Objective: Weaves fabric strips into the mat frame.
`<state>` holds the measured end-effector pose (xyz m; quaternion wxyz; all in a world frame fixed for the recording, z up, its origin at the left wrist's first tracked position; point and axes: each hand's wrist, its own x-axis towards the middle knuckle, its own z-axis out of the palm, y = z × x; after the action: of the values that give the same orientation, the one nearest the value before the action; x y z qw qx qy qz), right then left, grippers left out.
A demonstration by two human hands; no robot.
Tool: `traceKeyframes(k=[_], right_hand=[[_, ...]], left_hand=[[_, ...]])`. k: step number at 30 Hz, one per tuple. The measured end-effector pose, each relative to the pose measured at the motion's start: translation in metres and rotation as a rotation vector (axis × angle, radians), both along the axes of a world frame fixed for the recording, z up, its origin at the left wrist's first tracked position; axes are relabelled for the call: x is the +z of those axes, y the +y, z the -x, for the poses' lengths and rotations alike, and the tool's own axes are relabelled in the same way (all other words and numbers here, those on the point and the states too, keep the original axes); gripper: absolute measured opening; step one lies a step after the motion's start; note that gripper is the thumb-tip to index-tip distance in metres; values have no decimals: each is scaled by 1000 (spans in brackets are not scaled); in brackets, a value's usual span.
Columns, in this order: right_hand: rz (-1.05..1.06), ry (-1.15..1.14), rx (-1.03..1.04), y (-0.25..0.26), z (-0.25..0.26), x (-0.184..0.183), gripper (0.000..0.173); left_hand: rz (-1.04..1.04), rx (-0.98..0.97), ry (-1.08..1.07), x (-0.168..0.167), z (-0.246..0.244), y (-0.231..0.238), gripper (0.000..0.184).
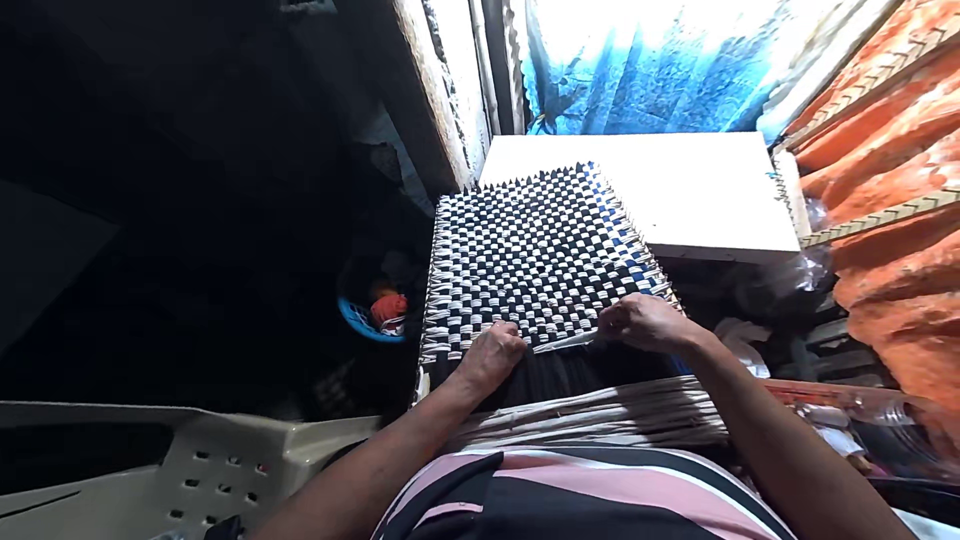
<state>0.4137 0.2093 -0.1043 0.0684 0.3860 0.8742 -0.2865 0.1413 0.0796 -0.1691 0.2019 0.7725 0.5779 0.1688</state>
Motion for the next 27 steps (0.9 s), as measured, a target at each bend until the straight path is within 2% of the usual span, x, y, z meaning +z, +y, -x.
traceKeyframes(k=[2,4,6,8,12,19,22,27], right_hand=[[-117,-33,-19,-2,3,-5,17],[-149,-28,-46,-1,3,-4,16],[-97,12,-66,-4,-1,1,12],[-17,50,-9,-10,-6,7,10],[127,106,125,-25,-14,7,13],[130,-1,138,-34,-7,10,16],[66,-18,108,-31,-3,13,18],[-148,30,-7,1,-4,-8,13]], left_hand=[[16,-8,30,1,-1,1,23],[30,6,-63,6,5,5,22],[99,30,-176,14,19,7,21],[162,50,-193,18,26,7,20],[185,29,-124,21,22,7,15],[161,-120,93,19,7,16,14],[111,-139,170,19,2,15,18],[-96,-20,89,2,6,9,20]])
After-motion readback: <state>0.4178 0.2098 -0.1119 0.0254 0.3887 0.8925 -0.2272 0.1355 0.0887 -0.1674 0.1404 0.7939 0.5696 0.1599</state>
